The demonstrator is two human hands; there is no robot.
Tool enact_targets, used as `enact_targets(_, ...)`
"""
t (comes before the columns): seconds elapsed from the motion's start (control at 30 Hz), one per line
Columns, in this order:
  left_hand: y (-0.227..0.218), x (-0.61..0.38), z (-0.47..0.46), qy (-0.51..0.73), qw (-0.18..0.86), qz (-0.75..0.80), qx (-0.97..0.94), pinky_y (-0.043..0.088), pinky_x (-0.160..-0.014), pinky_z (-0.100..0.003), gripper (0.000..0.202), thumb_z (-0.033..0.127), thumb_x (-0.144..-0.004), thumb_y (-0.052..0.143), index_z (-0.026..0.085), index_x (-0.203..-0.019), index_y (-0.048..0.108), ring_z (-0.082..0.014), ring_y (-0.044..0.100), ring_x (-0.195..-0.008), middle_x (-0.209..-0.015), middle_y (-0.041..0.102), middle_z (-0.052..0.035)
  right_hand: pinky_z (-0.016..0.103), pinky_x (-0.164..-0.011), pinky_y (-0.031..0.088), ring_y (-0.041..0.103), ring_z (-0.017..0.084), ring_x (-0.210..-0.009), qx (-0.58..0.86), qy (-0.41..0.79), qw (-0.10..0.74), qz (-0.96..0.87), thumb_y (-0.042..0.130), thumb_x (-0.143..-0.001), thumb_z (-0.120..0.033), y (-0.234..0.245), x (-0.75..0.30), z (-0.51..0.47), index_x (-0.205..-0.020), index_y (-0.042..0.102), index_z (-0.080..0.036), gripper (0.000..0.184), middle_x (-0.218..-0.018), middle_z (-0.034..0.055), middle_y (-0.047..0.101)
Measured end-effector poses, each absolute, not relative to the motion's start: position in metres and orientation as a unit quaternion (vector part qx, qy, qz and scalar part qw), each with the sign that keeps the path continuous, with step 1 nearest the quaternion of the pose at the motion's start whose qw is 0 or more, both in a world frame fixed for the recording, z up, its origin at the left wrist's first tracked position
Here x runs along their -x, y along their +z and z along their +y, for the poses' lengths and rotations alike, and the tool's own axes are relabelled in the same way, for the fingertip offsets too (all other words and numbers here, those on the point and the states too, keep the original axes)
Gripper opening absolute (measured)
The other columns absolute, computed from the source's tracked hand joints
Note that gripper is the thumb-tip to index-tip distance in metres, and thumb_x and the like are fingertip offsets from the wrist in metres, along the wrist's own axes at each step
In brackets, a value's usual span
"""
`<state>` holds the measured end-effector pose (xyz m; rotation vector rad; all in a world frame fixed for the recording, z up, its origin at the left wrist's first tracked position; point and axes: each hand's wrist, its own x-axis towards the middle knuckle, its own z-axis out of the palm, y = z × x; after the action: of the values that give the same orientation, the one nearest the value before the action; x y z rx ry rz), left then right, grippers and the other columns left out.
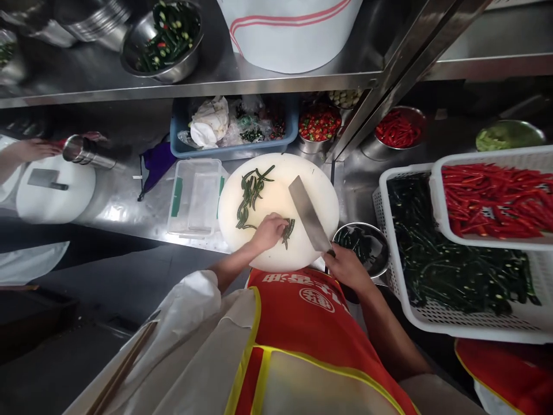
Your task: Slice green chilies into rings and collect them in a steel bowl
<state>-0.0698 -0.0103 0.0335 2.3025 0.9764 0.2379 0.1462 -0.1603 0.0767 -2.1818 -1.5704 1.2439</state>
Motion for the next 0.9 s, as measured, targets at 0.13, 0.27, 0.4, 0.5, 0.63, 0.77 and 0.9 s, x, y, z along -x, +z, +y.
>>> enact_targets(0.13, 0.046, 0.081, 0.025, 0.015, 0.281, 0.203, -0.938, 0.05, -0.097, -0.035, 0.052, 0.001, -0.081, 0.048, 0.028, -0.122, 0.066, -0.0216, 0.055, -0.118, -0.127, 0.062, -0.0058, 0.027, -0.07, 0.039, 0.065, 0.022, -0.085, 0.735, 0.411, 0.093, -0.531, 0.044, -0.093, -0.026, 0.074, -0.145, -0.163, -0.094, 0.064, -0.017, 0.022, -0.089, 0.0097, 0.072)
enact_targets(0.27, 0.048, 0.076, 0.048, -0.038, 0.276, 0.04, -0.96, 0.045, -0.103, -0.035, 0.074, 0.0, -0.069, 0.055, 0.042, -0.13, 0.058, -0.0203, 0.045, -0.136, -0.148, 0.051, 0.0053, 0.027, -0.073, 0.04, 0.065, 0.023, -0.087, 0.725, 0.394, 0.111, -0.554, 0.043, -0.093, -0.025, 0.072, -0.141, -0.164, -0.1, 0.064, -0.016, 0.024, -0.093, 0.0108, 0.072)
enact_targets(0.4, 0.046, 0.071, 0.06, -0.108, 0.299, 0.013, -0.948, 0.043, -0.106, -0.036, 0.073, 0.008, -0.064, 0.064, 0.042, -0.129, 0.059, -0.0215, 0.044, -0.139, -0.146, 0.053, 0.0051, 0.027, -0.071, 0.039, 0.065, 0.022, -0.082, 0.724, 0.398, 0.124, -0.55, 0.042, -0.093, -0.025, 0.073, -0.137, -0.166, -0.104, 0.063, -0.015, 0.025, -0.088, 0.009, 0.072)
enact_targets(0.5, 0.046, 0.078, 0.067, -0.096, 0.302, 0.0, -0.948, 0.041, -0.109, -0.04, 0.073, 0.02, -0.064, 0.074, 0.038, -0.133, 0.057, -0.0251, 0.045, -0.138, -0.144, 0.055, 0.0002, 0.027, -0.068, 0.038, 0.065, 0.021, -0.077, 0.727, 0.409, 0.122, -0.538, 0.043, -0.093, -0.025, 0.075, -0.135, -0.166, -0.103, 0.063, -0.015, 0.025, -0.081, 0.0078, 0.071)
enact_targets(0.63, 0.043, 0.096, 0.069, -0.053, 0.292, 0.024, -0.955, 0.038, -0.111, -0.034, 0.063, 0.03, -0.069, 0.079, 0.039, -0.129, 0.059, -0.0209, 0.046, -0.138, -0.138, 0.06, 0.0018, 0.027, -0.068, 0.037, 0.065, 0.022, -0.078, 0.732, 0.403, 0.114, -0.538, 0.043, -0.093, -0.025, 0.076, -0.134, -0.167, -0.102, 0.064, -0.015, 0.025, -0.083, 0.0085, 0.071)
enact_targets(0.77, 0.04, 0.11, 0.055, -0.07, 0.248, 0.081, -0.963, 0.03, -0.118, -0.039, 0.052, 0.033, -0.084, 0.069, 0.036, -0.134, 0.055, -0.0231, 0.042, -0.14, -0.141, 0.056, -0.0022, 0.027, -0.07, 0.038, 0.066, 0.023, -0.083, 0.732, 0.401, 0.107, -0.541, 0.043, -0.093, -0.024, 0.073, -0.134, -0.168, -0.108, 0.064, -0.015, 0.027, -0.09, 0.0102, 0.072)
enact_targets(0.9, 0.032, 0.109, 0.028, -0.021, 0.178, 0.163, -0.97, 0.026, -0.119, -0.048, 0.049, 0.038, -0.093, 0.055, 0.025, -0.14, 0.049, -0.0288, 0.045, -0.134, -0.137, 0.056, -0.0113, 0.027, -0.071, 0.04, 0.066, 0.023, -0.085, 0.731, 0.403, 0.115, -0.538, 0.043, -0.093, -0.026, 0.072, -0.136, -0.169, -0.107, 0.064, -0.017, 0.027, -0.089, 0.009, 0.072)
